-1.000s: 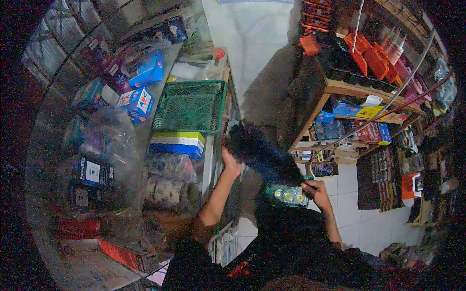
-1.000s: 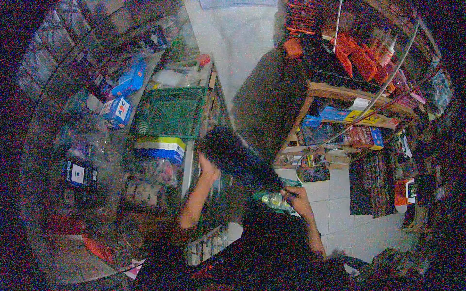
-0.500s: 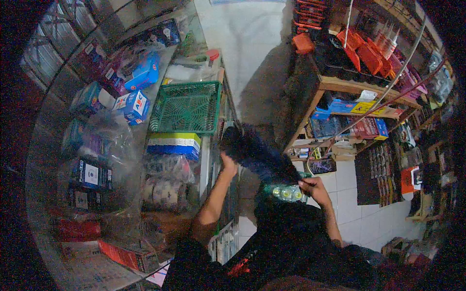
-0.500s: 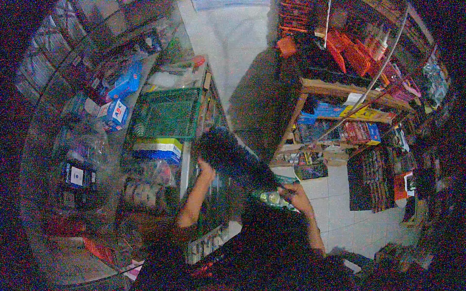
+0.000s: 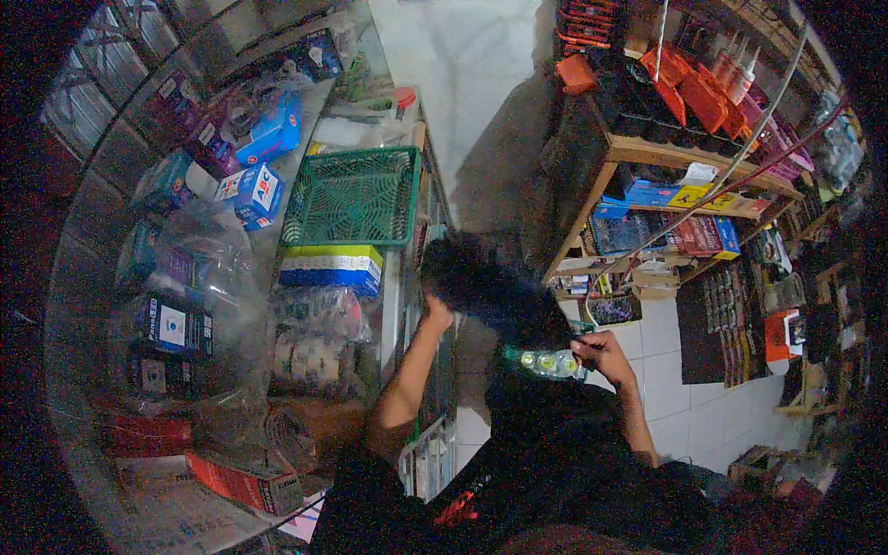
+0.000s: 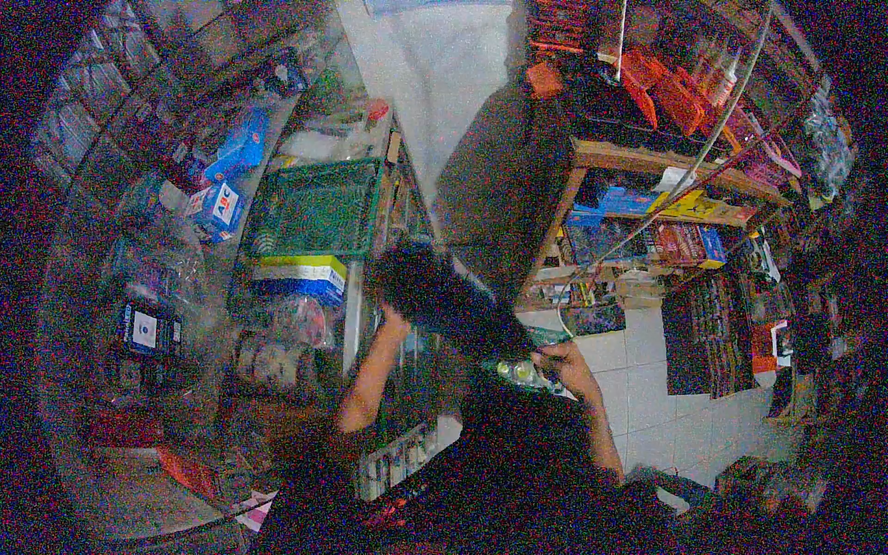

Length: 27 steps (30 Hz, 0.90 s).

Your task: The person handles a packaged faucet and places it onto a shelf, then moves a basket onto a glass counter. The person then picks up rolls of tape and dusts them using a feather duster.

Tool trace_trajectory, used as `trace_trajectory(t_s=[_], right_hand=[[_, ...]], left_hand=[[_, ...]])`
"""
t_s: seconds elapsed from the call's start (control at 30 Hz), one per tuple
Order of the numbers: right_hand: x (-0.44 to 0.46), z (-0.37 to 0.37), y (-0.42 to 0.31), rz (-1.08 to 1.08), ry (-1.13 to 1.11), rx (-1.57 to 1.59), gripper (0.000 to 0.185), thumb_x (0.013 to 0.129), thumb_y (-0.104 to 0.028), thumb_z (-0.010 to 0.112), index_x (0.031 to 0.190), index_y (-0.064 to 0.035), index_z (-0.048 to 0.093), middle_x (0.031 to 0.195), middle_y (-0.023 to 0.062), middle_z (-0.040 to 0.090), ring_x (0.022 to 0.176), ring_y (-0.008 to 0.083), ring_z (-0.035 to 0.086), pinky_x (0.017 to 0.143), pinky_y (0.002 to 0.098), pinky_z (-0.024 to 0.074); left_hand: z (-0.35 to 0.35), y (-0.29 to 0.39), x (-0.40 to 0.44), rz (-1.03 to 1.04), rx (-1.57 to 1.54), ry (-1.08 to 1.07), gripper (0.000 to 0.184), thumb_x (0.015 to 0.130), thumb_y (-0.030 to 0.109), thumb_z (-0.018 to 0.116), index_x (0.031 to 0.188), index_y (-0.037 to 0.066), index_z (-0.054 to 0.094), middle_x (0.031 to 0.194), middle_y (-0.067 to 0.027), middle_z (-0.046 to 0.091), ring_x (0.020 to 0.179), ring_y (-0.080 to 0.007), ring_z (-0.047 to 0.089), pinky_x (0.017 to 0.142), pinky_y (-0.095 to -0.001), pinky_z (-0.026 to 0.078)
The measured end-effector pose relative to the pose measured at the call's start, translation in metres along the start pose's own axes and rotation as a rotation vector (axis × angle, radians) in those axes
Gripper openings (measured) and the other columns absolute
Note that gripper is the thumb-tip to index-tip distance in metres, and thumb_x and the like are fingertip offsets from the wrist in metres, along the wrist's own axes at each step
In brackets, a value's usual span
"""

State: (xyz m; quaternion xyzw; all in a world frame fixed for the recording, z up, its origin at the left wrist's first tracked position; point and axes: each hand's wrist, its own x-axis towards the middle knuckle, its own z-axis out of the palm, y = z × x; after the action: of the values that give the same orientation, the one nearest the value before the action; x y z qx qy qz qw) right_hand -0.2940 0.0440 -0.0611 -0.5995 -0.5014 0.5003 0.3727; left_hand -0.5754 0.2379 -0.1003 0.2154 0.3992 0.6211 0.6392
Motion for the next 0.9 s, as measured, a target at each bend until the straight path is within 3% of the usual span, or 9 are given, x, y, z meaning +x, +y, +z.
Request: trace_trajectory(t_s=[0.1, 0.13, 0.27, 0.47, 0.53, 0.6, 0.67, 0.8, 0.9], right_hand=[[-0.004, 0.004, -0.003, 0.017, 0.047, 0.03, 0.034, 0.091, -0.023, 0.062, 0.063, -0.0041, 0.06, 0.057, -0.0033, 0.051, 0.052, 0.0054, 0.041, 0.048, 0.0247, 0.0294], [-0.002, 0.006, 0.003, 0.02, 0.06, 0.054, 0.035, 0.091, -0.023, 0.062, 0.062, -0.0041, 0.06, 0.056, -0.0034, 0.05, 0.051, 0.0055, 0.041, 0.048, 0.0248, 0.029], [-0.006, -0.001, 0.002, 0.054, -0.086, 0.017, 0.034, 0.091, -0.023, 0.062, 0.062, -0.0047, 0.059, 0.056, -0.0039, 0.05, 0.051, 0.0057, 0.039, 0.048, 0.0245, 0.0279], [-0.008, 0.006, 0.01, 0.163, 0.14, 0.092, 0.032, 0.088, -0.025, 0.066, 0.067, -0.0019, 0.061, 0.061, -0.0035, 0.052, 0.055, 0.0075, 0.045, 0.051, 0.0258, 0.0346], [-0.004, 0.01, 0.019, 0.083, 0.2, 0.128, 0.032, 0.09, -0.024, 0.063, 0.065, -0.0052, 0.058, 0.058, -0.0042, 0.049, 0.05, 0.0061, 0.04, 0.046, 0.025, 0.0289], [-0.003, 0.012, 0.019, 0.05, 0.261, 0.181, 0.033, 0.092, -0.023, 0.061, 0.064, -0.0071, 0.056, 0.057, -0.0044, 0.047, 0.047, 0.0055, 0.037, 0.044, 0.0244, 0.0257], [-0.002, 0.009, 0.014, 0.063, 0.325, 0.251, 0.033, 0.092, -0.023, 0.061, 0.063, -0.0075, 0.054, 0.056, -0.0041, 0.047, 0.046, 0.0056, 0.037, 0.043, 0.0239, 0.0251], [-0.009, 0.002, 0.01, 0.042, 0.346, 0.264, 0.036, 0.092, -0.027, 0.06, 0.062, -0.0071, 0.054, 0.055, -0.0032, 0.047, 0.044, 0.0057, 0.038, 0.042, 0.0243, 0.0262], [-0.017, 0.001, -0.001, 0.017, 0.192, 0.229, 0.036, 0.092, -0.027, 0.06, 0.063, -0.0064, 0.055, 0.055, -0.0031, 0.048, 0.045, 0.0058, 0.039, 0.042, 0.0246, 0.027]], left_hand=[[-0.009, -0.008, 0.003, 0.002, -0.024, -0.056, 0.055, 0.095, 0.047, 0.038, 0.135, 0.01, 0.046, 0.134, -0.009, 0.052, 0.121, -0.0295, 0.049, 0.105, -0.0476, 0.036], [-0.019, -0.022, 0.017, 0.054, 0.046, 0.079, 0.056, 0.096, 0.049, 0.034, 0.134, 0.01, 0.048, 0.127, -0.004, 0.055, 0.115, -0.0223, 0.051, 0.101, -0.0386, 0.038], [-0.04, -0.037, 0.018, -0.231, -0.273, -0.192, 0.049, 0.095, 0.044, 0.039, 0.129, 0.011, 0.052, 0.123, -0.0039, 0.057, 0.112, -0.0223, 0.052, 0.098, -0.0377, 0.04], [-0.054, -0.046, 0.03, 0.009, 0.202, -0.055, 0.056, 0.094, 0.051, 0.036, 0.132, 0.012, 0.049, 0.127, -0.0101, 0.055, 0.106, -0.0278, 0.058, 0.091, -0.0421, 0.048], [-0.048, -0.051, 0.027, 0.155, 0.272, -0.037, 0.058, 0.094, 0.053, 0.034, 0.129, 0.01, 0.05, 0.125, -0.0123, 0.056, 0.101, -0.0282, 0.061, 0.086, -0.0415, 0.051], [0.0, 0.012, -0.012, 0.005, 0.099, -0.31, 0.063, 0.094, 0.057, 0.032, 0.117, 0.004, 0.057, 0.11, -0.0136, 0.063, 0.091, -0.0275, 0.064, 0.081, -0.04, 0.052], [0.015, 0.031, -0.028, -0.116, 0.043, -0.311, 0.065, 0.094, 0.059, 0.032, 0.111, 0.002, 0.059, 0.103, -0.0131, 0.065, 0.09, -0.0275, 0.064, 0.081, -0.0396, 0.052], [0.017, 0.029, -0.025, -0.165, 0.05, -0.312, 0.068, 0.09, 0.066, 0.031, 0.1, 0.003, 0.057, 0.09, -0.0179, 0.064, 0.058, -0.0359, 0.064, 0.049, -0.0422, 0.054], [0.004, 0.021, -0.017, -0.202, 0.087, -0.318, 0.066, 0.091, 0.064, 0.033, 0.111, 0.005, 0.056, 0.106, -0.0157, 0.062, 0.079, -0.0329, 0.066, 0.068, -0.0421, 0.056]])
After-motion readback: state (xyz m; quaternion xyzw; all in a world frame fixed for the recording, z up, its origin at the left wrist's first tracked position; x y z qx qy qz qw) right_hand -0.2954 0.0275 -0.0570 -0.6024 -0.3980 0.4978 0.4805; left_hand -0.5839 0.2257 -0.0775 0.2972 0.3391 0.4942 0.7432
